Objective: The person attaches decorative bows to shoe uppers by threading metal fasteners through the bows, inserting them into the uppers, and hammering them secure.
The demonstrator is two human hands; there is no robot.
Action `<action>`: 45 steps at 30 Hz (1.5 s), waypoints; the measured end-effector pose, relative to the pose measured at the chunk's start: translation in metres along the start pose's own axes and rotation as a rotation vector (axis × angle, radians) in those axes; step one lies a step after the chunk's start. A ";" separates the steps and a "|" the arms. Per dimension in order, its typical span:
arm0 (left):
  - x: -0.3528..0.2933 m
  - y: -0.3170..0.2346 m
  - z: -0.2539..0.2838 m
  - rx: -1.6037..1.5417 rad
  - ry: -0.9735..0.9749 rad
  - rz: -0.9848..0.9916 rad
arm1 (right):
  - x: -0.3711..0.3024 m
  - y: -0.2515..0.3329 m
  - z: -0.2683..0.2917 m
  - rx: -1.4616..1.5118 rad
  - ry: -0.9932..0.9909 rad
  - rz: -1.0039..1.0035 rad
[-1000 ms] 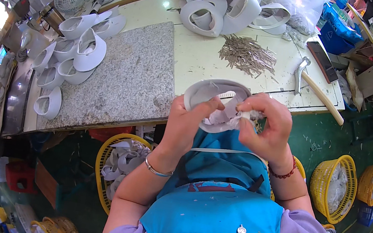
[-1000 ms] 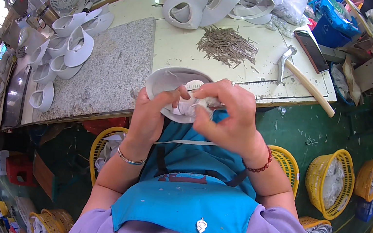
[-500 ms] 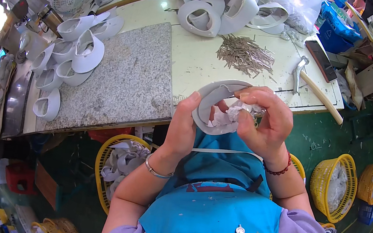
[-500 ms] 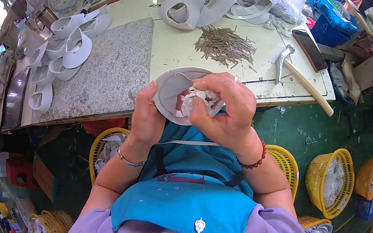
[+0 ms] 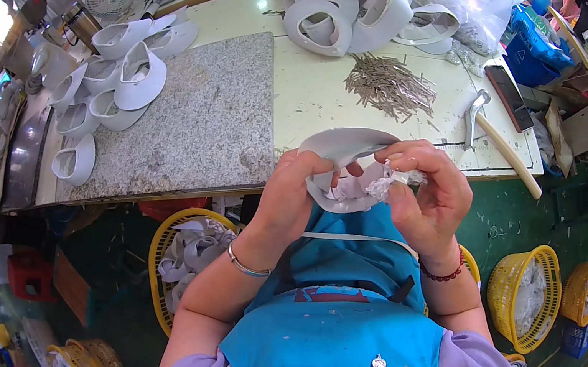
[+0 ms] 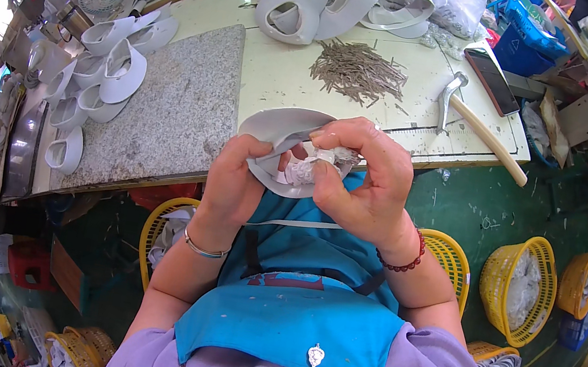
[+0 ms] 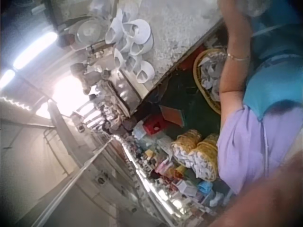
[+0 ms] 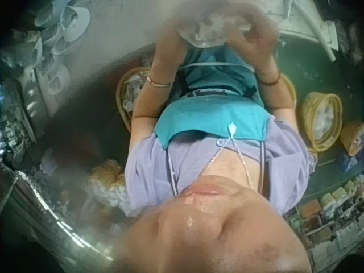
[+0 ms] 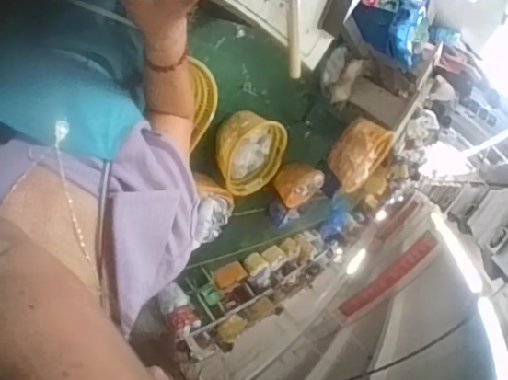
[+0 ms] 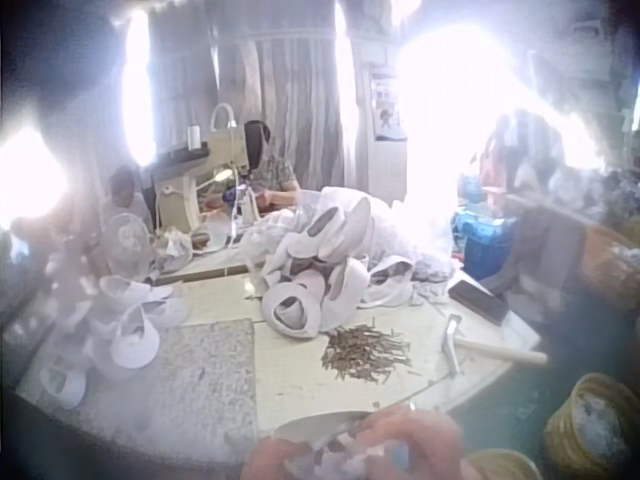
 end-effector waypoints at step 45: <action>-0.025 0.009 -0.006 0.614 -0.080 -0.371 | -0.001 -0.008 -0.018 -0.617 0.007 -0.020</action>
Point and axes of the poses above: each hand's wrist, its own x-axis towards the middle knuckle, its own z-axis out of the back of the hand, y = z × x, the point moved 4 cm from there along x, towards the middle knuckle, and after that the axes turned 3 degrees about -z, right-handed, at the moved point
